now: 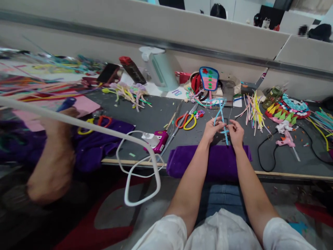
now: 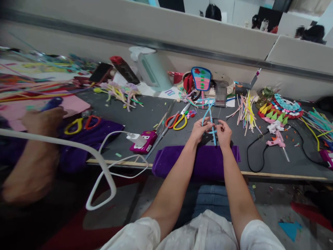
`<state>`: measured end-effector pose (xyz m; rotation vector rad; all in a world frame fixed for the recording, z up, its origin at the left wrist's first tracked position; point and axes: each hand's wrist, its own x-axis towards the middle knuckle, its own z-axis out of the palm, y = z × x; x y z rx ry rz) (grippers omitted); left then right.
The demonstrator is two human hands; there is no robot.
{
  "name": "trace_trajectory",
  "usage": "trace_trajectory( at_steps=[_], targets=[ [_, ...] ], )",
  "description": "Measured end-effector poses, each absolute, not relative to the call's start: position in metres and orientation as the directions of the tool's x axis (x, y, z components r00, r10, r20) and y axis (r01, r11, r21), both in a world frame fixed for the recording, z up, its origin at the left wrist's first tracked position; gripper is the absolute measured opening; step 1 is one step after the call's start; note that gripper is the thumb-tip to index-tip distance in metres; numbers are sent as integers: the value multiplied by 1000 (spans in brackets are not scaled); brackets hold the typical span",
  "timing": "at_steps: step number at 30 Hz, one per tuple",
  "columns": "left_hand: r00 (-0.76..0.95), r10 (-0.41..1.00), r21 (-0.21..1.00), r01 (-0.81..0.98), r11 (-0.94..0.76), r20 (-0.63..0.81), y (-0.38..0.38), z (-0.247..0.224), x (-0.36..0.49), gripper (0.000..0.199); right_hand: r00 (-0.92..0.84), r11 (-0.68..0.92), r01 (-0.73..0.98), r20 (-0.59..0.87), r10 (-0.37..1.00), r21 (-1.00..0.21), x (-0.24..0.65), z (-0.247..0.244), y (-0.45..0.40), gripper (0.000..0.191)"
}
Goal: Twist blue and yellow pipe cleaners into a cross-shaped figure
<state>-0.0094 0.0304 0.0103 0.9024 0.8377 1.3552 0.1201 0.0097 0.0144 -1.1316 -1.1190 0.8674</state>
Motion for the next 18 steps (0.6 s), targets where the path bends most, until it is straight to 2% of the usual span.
trace_trajectory(
  at_steps=[8,13,18],
  targets=[
    [88,995,896,-444,-10,55,25,18,-9,47,207,233,-23,223,953,-972,119,14,8,28],
    [113,992,875,-483,12,49,22,21,-9,47,241,188,-220,133,961,-957,124,18,13,36],
    [314,947,918,-391,69,62,17,23,-12,44,298,155,-395,33,954,-905,146,17,25,41]
  ],
)
